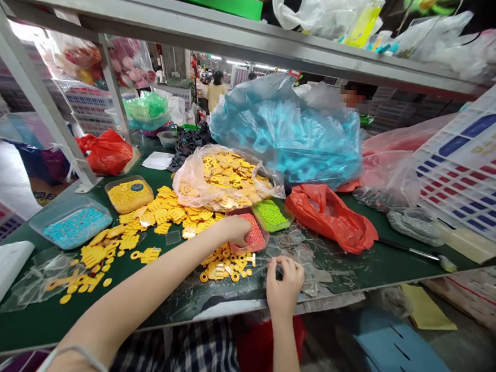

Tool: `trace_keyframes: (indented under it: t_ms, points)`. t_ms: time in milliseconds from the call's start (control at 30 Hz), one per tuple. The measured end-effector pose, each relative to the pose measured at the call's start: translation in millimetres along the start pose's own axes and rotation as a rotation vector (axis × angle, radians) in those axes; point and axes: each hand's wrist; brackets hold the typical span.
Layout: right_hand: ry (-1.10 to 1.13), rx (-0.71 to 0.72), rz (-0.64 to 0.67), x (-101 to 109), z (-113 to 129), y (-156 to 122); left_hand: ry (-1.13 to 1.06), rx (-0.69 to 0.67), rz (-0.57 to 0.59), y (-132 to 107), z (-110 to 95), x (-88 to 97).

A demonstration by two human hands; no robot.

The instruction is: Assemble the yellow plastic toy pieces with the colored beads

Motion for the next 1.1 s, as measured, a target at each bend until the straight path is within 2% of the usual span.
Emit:
trace_keyframes:
  t_ms: [133, 200, 300, 400, 500, 567, 700, 867, 967, 1100]
  points:
    - [0.030, -0.007, -0.006, 2.3, 4.4, -1.3, -0.004, -0.057, 0.005, 4.9, 2.9, -1.5]
    - [0.081, -0.011, 0.035, 9.2, 4.2, 7.7, -0.003, -0.076, -0.004, 6.0, 3.8, -2.2]
    - [0.132, 0.000, 0.203, 23.9, -0.7, 47.3, -0.009, -0.110, -0.041, 5.0, 4.2, -1.9]
    - [0.077, 0.023, 0.442, 24.3, -7.6, 110.8, -0.028, -0.153, -0.073, 2.9, 4.7, -1.0]
    - [-0.166, 0.124, 0.719, -4.4, -15.5, 166.8, -0.047, -0.170, -0.104, 1.8, 7.0, -1.1]
    - [-0.269, 0.134, 0.798, -33.9, -21.8, 187.8, -0.059, -0.168, -0.138, 0.6, 9.7, -1.3]
    - [-0.483, 0.098, 0.928, -87.2, -34.9, 196.2, -0.093, -0.164, -0.217, -3.8, 14.0, -0.9]
    - [-0.644, 0.075, 0.989, -121.8, -45.2, 189.0, -0.161, -0.127, -0.320, -17.5, 20.2, 2.0]
    - [-0.674, 0.066, 0.974, -128.8, -49.6, 186.0, -0.214, -0.078, -0.396, -45.3, 35.5, 8.3]
    - [-0.648, 0.030, 0.899, -128.8, -53.1, 183.0, -0.378, 0.074, -0.579, -114.6, 70.9, 13.2]
Point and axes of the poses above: each hand's wrist, its own y-axis towards the middle knuckle, its own x-axis out of the back of the hand, z = x × y, and after that the axes turned 10 degrees about -z, right-handed
